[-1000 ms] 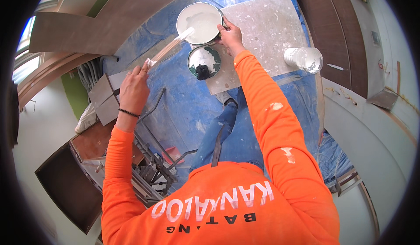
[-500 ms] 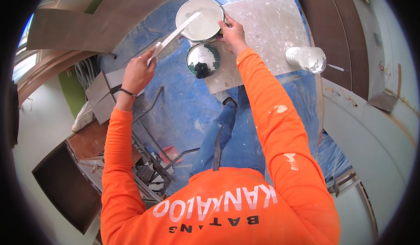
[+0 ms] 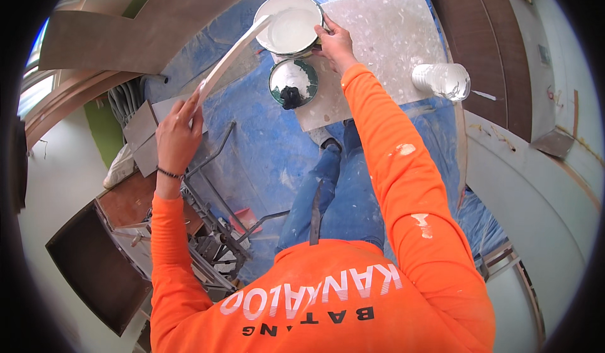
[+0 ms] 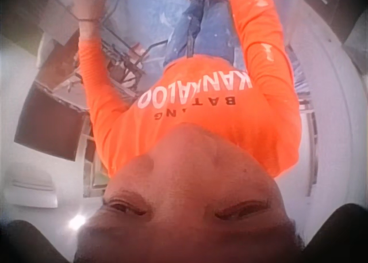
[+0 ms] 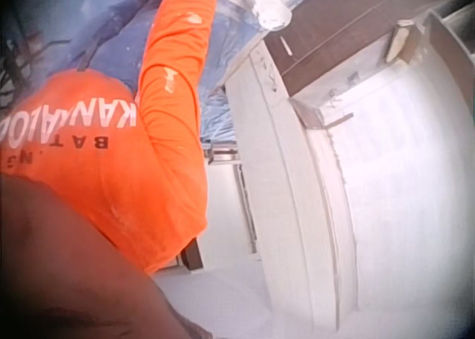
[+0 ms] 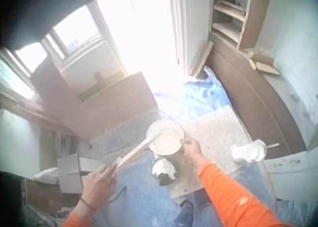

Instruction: The person retrieves a paint can, opens it, and stirs the contents with a stick. They then pour some paint into a coconut shell and continue mixing by hand before moving to a sink area.

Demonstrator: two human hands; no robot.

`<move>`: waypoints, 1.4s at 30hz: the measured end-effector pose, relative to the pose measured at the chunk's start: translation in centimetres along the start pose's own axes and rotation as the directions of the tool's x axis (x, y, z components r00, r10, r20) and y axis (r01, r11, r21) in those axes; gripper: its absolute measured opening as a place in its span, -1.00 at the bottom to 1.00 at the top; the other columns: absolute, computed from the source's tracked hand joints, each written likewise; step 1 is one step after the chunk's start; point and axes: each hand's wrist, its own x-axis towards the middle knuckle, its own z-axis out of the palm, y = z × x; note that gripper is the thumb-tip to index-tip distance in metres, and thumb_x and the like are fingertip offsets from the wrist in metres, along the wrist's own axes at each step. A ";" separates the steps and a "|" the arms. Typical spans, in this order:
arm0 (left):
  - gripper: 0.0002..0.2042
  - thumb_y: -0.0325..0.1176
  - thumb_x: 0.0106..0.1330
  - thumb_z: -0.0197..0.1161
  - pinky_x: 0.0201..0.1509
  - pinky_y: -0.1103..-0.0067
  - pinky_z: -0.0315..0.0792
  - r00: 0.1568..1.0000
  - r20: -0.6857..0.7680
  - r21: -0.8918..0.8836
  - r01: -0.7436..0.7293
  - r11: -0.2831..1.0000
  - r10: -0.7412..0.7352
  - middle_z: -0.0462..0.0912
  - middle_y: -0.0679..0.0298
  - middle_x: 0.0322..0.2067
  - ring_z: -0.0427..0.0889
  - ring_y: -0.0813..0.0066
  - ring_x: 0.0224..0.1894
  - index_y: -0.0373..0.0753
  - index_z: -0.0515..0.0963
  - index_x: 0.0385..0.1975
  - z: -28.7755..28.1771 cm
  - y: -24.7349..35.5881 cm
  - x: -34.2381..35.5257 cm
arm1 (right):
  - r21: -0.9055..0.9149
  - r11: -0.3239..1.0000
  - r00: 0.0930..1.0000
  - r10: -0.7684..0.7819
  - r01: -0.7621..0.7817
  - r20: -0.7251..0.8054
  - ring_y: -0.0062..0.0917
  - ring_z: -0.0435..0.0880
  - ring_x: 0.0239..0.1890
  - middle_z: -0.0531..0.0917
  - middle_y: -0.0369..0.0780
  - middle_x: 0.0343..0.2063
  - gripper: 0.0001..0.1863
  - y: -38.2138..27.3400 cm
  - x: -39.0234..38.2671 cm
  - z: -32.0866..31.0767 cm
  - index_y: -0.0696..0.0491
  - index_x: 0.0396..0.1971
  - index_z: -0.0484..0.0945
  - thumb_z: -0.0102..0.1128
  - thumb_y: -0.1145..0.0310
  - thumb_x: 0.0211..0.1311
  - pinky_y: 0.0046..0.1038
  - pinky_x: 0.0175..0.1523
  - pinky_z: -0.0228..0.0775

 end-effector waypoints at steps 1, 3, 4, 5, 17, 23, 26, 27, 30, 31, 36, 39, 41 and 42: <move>-0.56 -0.36 0.42 0.21 -0.24 0.29 0.57 0.998 -0.056 -0.014 -0.035 0.999 0.034 0.59 0.17 -0.35 0.68 0.15 -0.33 -0.03 0.58 0.31 0.8 0.5 1.0 | -0.009 1.000 1.000 -0.012 0.012 0.000 -0.41 0.76 -0.11 0.65 -0.21 0.09 -0.39 -0.2 0.0 0.1 -0.25 0.51 0.35 0.25 0.30 0.52 -0.22 -0.07 0.79; -0.57 -0.37 0.42 0.20 -0.21 0.30 0.59 0.986 -0.125 0.039 -0.105 0.994 0.109 0.58 0.20 -0.31 0.68 0.18 -0.27 -0.06 0.57 0.29 3.5 0.9 3.3 | -0.030 0.999 1.000 -0.026 0.026 -0.001 -0.39 0.76 -0.11 0.65 -0.21 0.09 -0.39 0.0 0.0 0.0 -0.26 0.51 0.34 0.24 0.30 0.53 -0.20 -0.06 0.78; -0.58 -0.37 0.42 0.20 -0.19 0.31 0.59 0.980 -0.136 0.109 -0.132 0.985 0.146 0.59 0.21 -0.28 0.68 0.19 -0.24 -0.08 0.57 0.28 5.5 0.6 4.4 | -0.020 1.000 1.000 -0.016 0.016 0.007 -0.38 0.76 -0.11 0.65 -0.21 0.09 -0.39 0.0 -0.4 0.2 -0.27 0.51 0.34 0.24 0.31 0.53 -0.20 -0.05 0.78; -0.59 -0.37 0.42 0.19 -0.17 0.32 0.60 0.972 -0.141 0.179 -0.162 0.971 0.188 0.59 0.22 -0.25 0.68 0.20 -0.21 -0.10 0.57 0.27 6.5 0.5 4.9 | -0.007 1.000 1.000 -0.006 0.006 0.011 -0.37 0.76 -0.11 0.65 -0.21 0.09 -0.40 -0.4 -0.7 0.3 -0.27 0.51 0.34 0.23 0.31 0.54 -0.20 -0.05 0.78; -0.53 -0.50 0.34 0.22 -0.25 0.38 0.58 0.976 -0.218 0.075 0.001 0.997 0.016 0.56 0.28 -0.26 0.68 0.27 -0.31 -0.04 0.60 0.27 5.4 -0.5 -0.2 | -0.043 0.998 0.999 -0.047 0.048 0.017 -0.29 0.80 -0.09 0.60 -0.16 0.26 -0.38 0.3 0.4 -0.1 -0.22 0.54 0.28 0.20 0.26 0.56 -0.28 -0.10 0.78; -0.49 -0.56 0.32 0.16 -0.17 0.39 0.58 0.948 -0.254 0.308 -0.108 0.945 0.191 0.55 0.24 -0.17 0.67 0.25 -0.26 -0.10 0.57 0.29 9.6 -0.1 3.1 | -0.046 0.998 0.999 -0.030 0.031 0.030 -0.26 0.80 -0.06 0.53 -0.11 0.32 -0.40 -0.2 -0.4 0.1 -0.18 0.53 0.30 0.19 0.27 0.56 -0.24 -0.06 0.81; -0.46 -0.58 0.30 0.16 -0.18 0.39 0.58 0.978 -0.183 0.238 -0.055 0.970 0.100 0.55 0.23 -0.18 0.67 0.23 -0.27 -0.09 0.55 0.32 8.8 -2.3 -0.6 | -0.044 0.998 0.999 -0.047 0.048 0.023 -0.25 0.79 -0.06 0.52 -0.09 0.32 -0.41 -0.1 -0.2 -0.1 -0.17 0.52 0.32 0.20 0.27 0.56 -0.22 -0.04 0.82; -0.44 -0.60 0.27 0.21 -0.22 0.38 0.59 0.971 -0.217 0.220 -0.047 0.974 0.096 0.54 0.24 -0.22 0.66 0.25 -0.30 -0.09 0.56 0.32 8.6 -3.0 -1.8 | -0.039 0.998 0.998 -0.057 0.058 0.022 -0.24 0.79 -0.06 0.52 -0.09 0.33 -0.42 0.1 0.0 -0.1 -0.16 0.51 0.33 0.20 0.27 0.56 -0.22 -0.04 0.82; -0.43 -0.61 0.25 0.25 -0.26 0.39 0.59 0.974 -0.221 0.206 -0.005 0.979 0.052 0.54 0.27 -0.26 0.65 0.28 -0.32 -0.05 0.58 0.30 6.8 -3.3 -4.2 | -0.023 0.998 0.998 -0.064 0.064 0.031 -0.27 0.78 -0.04 0.58 -0.09 0.26 -0.38 0.1 -0.1 -0.2 -0.16 0.54 0.26 0.18 0.27 0.57 -0.23 -0.06 0.81; -0.46 -0.60 0.26 0.27 -0.29 0.39 0.59 0.969 -0.247 0.198 0.029 0.980 0.022 0.53 0.29 -0.28 0.65 0.31 -0.34 -0.02 0.62 0.28 6.4 -3.1 -4.6 | -0.026 0.998 0.997 -0.058 0.059 0.042 -0.29 0.78 -0.04 0.61 -0.09 0.22 -0.36 0.2 -0.2 -0.2 -0.16 0.56 0.23 0.17 0.28 0.57 -0.24 -0.06 0.81; -0.58 -0.48 0.33 0.28 -0.26 0.34 0.60 0.970 -0.229 0.025 0.085 0.996 -0.077 0.55 0.27 -0.27 0.68 0.26 -0.34 -0.04 0.66 0.20 7.7 -1.4 -2.9 | 0.125 0.972 0.964 -0.173 0.201 -0.203 -0.23 0.81 -0.14 0.60 -0.03 0.21 -0.41 3.3 -1.4 0.6 0.04 0.50 0.20 0.12 0.22 0.61 -0.27 -0.17 0.78; -0.65 -0.43 0.34 0.29 -0.25 0.31 0.59 0.975 -0.110 -0.180 0.171 0.969 -0.193 0.58 0.19 -0.26 0.67 0.13 -0.35 -0.14 0.68 0.13 8.8 -1.0 -3.0 | -0.048 0.980 0.924 -0.197 0.192 -0.329 -0.37 0.80 -0.22 0.70 -0.07 -0.01 -0.54 9.3 -2.8 0.3 0.18 0.20 0.44 0.23 0.18 0.53 -0.37 -0.20 0.71; -0.68 -0.44 0.34 0.31 -0.30 0.40 0.56 0.976 -0.072 -0.356 0.166 0.920 -0.204 0.58 0.23 -0.30 0.67 0.27 -0.38 -0.22 0.69 0.09 10.5 -2.0 -4.2 | -0.493 0.843 0.909 -0.359 0.217 -0.214 -0.38 0.79 -0.31 0.74 -0.05 -0.12 -0.52 14.8 -3.7 0.4 0.21 0.04 0.56 0.41 0.14 0.37 -0.37 -0.17 0.65; -0.69 -0.44 0.34 0.32 -0.32 0.45 0.55 0.977 -0.056 -0.438 0.162 0.884 -0.207 0.58 0.25 -0.32 0.68 0.33 -0.40 -0.26 0.69 0.07 11.6 -2.7 -4.9 | -0.561 0.803 0.915 -0.358 0.201 -0.184 -0.34 0.78 -0.29 0.74 -0.04 -0.16 -0.48 17.2 -4.2 1.2 0.21 -0.02 0.60 0.49 0.10 0.26 -0.35 -0.14 0.63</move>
